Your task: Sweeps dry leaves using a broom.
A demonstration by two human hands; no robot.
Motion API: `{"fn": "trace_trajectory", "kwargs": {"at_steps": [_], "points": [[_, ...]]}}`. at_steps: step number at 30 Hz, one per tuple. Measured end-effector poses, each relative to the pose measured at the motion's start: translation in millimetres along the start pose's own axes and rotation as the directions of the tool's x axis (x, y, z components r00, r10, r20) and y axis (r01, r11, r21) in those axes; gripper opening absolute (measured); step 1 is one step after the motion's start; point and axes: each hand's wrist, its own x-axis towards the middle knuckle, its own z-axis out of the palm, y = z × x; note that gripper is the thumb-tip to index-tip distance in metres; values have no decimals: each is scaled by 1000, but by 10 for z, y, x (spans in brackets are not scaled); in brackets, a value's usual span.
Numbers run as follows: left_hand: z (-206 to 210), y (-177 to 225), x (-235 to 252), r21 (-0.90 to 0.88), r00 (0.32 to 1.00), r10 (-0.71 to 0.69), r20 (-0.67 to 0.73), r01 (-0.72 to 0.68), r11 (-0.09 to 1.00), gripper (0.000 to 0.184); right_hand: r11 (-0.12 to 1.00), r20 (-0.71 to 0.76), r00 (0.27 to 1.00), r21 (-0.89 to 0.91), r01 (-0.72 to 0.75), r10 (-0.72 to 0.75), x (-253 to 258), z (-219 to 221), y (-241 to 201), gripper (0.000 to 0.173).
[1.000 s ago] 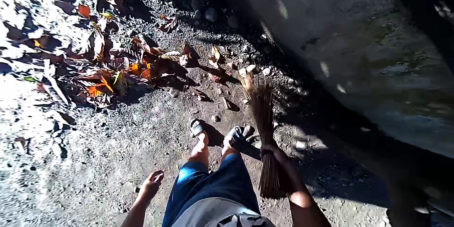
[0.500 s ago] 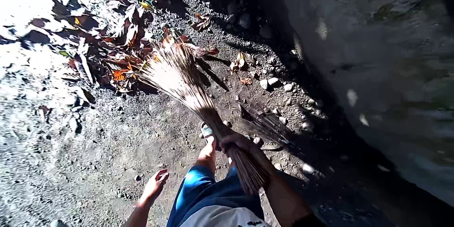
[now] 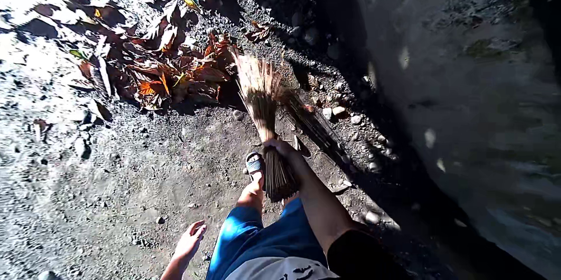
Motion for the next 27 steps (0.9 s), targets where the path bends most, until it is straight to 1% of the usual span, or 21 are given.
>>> {"fn": "trace_trajectory", "kwargs": {"at_steps": [2, 3, 4, 5, 7, 9, 11, 12, 13, 15, 16, 17, 18, 19, 21, 22, 24, 25, 27], "points": [[-74, 101, -8, 3, 1000, 10, -28, -10, 1000, 41, 997, 141, 990, -73, 35, -24, -105, 19, -41, 63], [-117, 126, -7, 3, 999, 14, -42, -14, 1000, 40, 994, 178, 983, -96, 50, -32, -250, -26, -26, 75], [-148, 144, -3, -9, 998, 17, -58, -17, 1000, 40, 992, 190, 981, -113, 61, -39, -441, -98, 6, 80], [-158, 152, 5, -28, 997, 14, -76, -16, 999, 40, 990, 169, 985, -129, 59, -37, -651, -200, 52, 80], [-125, 187, -30, -66, 996, 1, -84, -7, 998, 41, 980, 63, 998, -199, 7, 6, -1031, -511, 159, 82], [-37, 249, -63, -64, 997, -13, -74, 9, 998, 41, 919, -130, 988, -374, -127, 84, -1296, -949, 165, 91], [75, 297, -82, -24, 999, -2, -55, 1, 1000, 42, 769, -359, 925, -554, -320, 126, -1418, -1450, 68, 103], [129, 320, -100, -19, 999, 8, -46, -9, 1000, 43, 685, -452, 885, -609, -401, 116, -1422, -1693, 43, 108], [188, 358, -124, -39, 998, 17, -53, -19, 999, 43, 617, -519, 850, -642, -455, 88, -1423, -1875, 0, 110], [330, 524, -134, -89, 997, 11, -82, -18, 996, 44, 518, -595, 803, -678, -521, 29, -1408, -2059, -202, 111], [408, 601, -158, -93, 997, -10, -83, 3, 996, 44, 488, -604, 797, -689, -536, 22, -1438, -2074, -287, 112], [477, 672, -193, -76, 997, -40, -73, 34, 996, 44, 481, -597, 802, -694, -536, 32, -1506, -2060, -331, 111], [536, 759, -203, -50, 997, -54, -60, 52, 997, 44, 503, -582, 812, -690, -520, 42, -1583, -2045, -366, 112], [591, 857, -204, -23, 998, -41, -49, 40, 999, 45, 547, -559, 828, -680, -489, 45, -1676, -2049, -393, 112], [686, 1066, -243, -2, 999, 18, -35, -18, 1000, 45, 688, -504, 863, -611, -392, 43, -1919, -2120, -363, 114], [731, 1171, -276, -17, 999, 38, -27, -39, 999, 45, 772, -480, 876, -537, -340, 52, -2070, -2158, -343, 112], [815, 1352, -311, -51, 998, 61, -24, -62, 997, 45, 899, -475, 879, -369, -236, 36, -2301, -2244, -331, 101], [854, 1415, -324, -57, 997, 68, -30, -69, 996, 44, 935, -495, 869, -296, -196, 26, -2325, -2294, -340, 94], [908, 1489, -343, -49, 996, 73, -46, -75, 996, 44, 969, -546, 837, -191, -159, 29, -2109, -2343, -447, 78]]}}
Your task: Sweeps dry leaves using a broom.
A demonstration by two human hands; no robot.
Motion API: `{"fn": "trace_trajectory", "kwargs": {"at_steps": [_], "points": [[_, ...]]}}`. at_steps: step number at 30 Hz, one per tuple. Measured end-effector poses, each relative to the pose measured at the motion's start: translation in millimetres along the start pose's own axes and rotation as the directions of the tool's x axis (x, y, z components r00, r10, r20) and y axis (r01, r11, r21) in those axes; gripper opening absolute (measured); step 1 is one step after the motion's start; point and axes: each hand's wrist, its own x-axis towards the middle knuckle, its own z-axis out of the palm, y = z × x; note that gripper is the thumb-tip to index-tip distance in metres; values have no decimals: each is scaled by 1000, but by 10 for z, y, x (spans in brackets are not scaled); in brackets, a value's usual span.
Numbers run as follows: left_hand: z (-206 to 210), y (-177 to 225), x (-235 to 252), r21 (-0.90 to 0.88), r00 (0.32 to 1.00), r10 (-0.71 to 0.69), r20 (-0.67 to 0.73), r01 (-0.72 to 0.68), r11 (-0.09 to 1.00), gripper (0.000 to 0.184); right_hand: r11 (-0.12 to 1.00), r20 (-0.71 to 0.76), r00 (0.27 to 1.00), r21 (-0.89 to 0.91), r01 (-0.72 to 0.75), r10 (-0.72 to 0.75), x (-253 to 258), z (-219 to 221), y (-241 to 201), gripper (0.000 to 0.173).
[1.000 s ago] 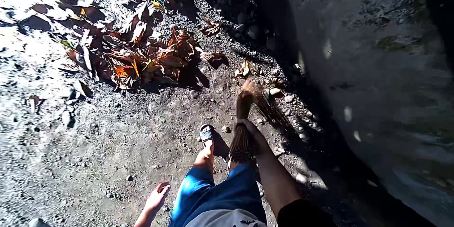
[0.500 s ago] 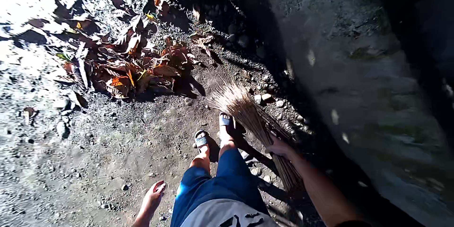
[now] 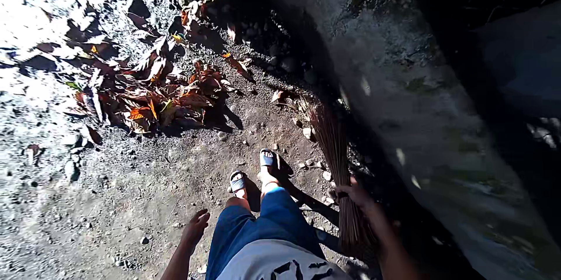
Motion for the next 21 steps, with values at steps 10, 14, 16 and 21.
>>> {"fn": "trace_trajectory", "kwargs": {"at_steps": [10, 14, 16, 21], "points": [[-158, 141, -42, 91, 997, 25, -74, -18, 996, 44, 989, 586, 797, 80, 123, -147, 579, 1617, -1069, 76], [-336, 230, 65, 51, 998, -6, -60, 9, 999, 44, 980, 551, 811, 79, 181, -195, 99, 1149, -1033, 90], [-433, 273, 133, 42, 1000, -15, -25, 16, 999, 46, 984, 408, 896, 121, 134, -172, -76, 920, -974, 82], [-834, 467, 366, 57, 999, 14, 47, -17, 998, 46, 974, 70, 993, 213, 73, -90, 280, 1309, -1324, 35]]}}
